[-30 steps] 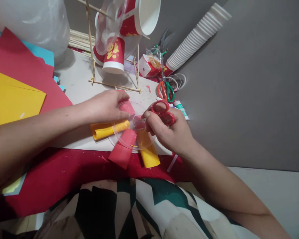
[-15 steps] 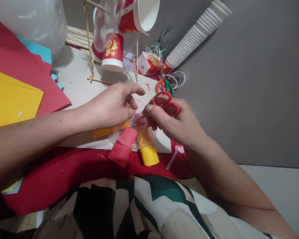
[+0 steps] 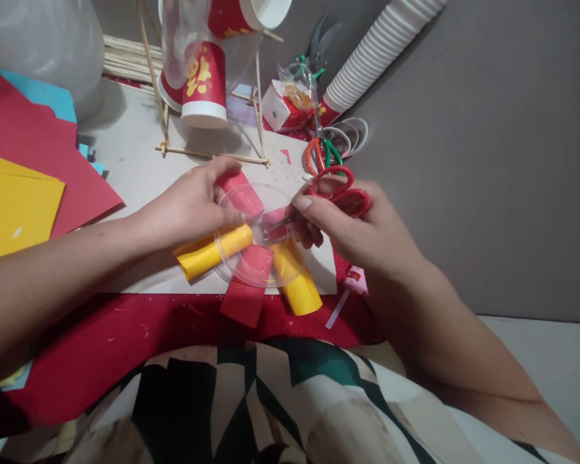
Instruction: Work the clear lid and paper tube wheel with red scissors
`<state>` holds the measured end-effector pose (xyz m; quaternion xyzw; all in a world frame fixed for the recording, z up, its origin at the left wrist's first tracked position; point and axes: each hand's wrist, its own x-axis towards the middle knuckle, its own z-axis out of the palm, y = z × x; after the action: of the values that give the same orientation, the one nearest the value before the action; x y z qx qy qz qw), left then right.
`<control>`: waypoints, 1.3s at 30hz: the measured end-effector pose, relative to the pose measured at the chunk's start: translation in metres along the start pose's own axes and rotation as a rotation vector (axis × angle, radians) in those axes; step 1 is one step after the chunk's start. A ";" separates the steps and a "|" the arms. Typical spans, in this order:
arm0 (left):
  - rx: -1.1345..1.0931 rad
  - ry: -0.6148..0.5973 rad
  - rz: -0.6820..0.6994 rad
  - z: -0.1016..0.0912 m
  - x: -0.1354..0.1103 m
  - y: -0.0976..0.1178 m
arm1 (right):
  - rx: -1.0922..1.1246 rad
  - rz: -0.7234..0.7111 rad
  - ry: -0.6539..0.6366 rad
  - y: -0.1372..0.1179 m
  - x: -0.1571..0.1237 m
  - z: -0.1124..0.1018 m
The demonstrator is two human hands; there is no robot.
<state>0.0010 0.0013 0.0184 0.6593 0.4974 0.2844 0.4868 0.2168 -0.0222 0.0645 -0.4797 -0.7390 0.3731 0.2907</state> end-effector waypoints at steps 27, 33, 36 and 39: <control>-0.169 -0.064 -0.040 0.008 0.004 -0.013 | -0.179 -0.061 -0.604 -0.013 0.045 -0.029; -0.295 -0.075 -0.070 0.011 0.002 -0.009 | -0.161 -0.053 -0.285 -0.009 0.028 -0.007; -0.285 -0.061 -0.066 0.011 0.001 -0.012 | -0.138 0.040 -0.063 -0.004 0.011 0.006; -0.093 -0.062 0.040 0.003 -0.001 -0.010 | -0.164 0.052 0.003 -0.001 0.000 0.013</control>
<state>-0.0002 -0.0002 0.0076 0.6544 0.4547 0.2963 0.5264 0.2062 -0.0256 0.0582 -0.5214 -0.7540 0.3182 0.2417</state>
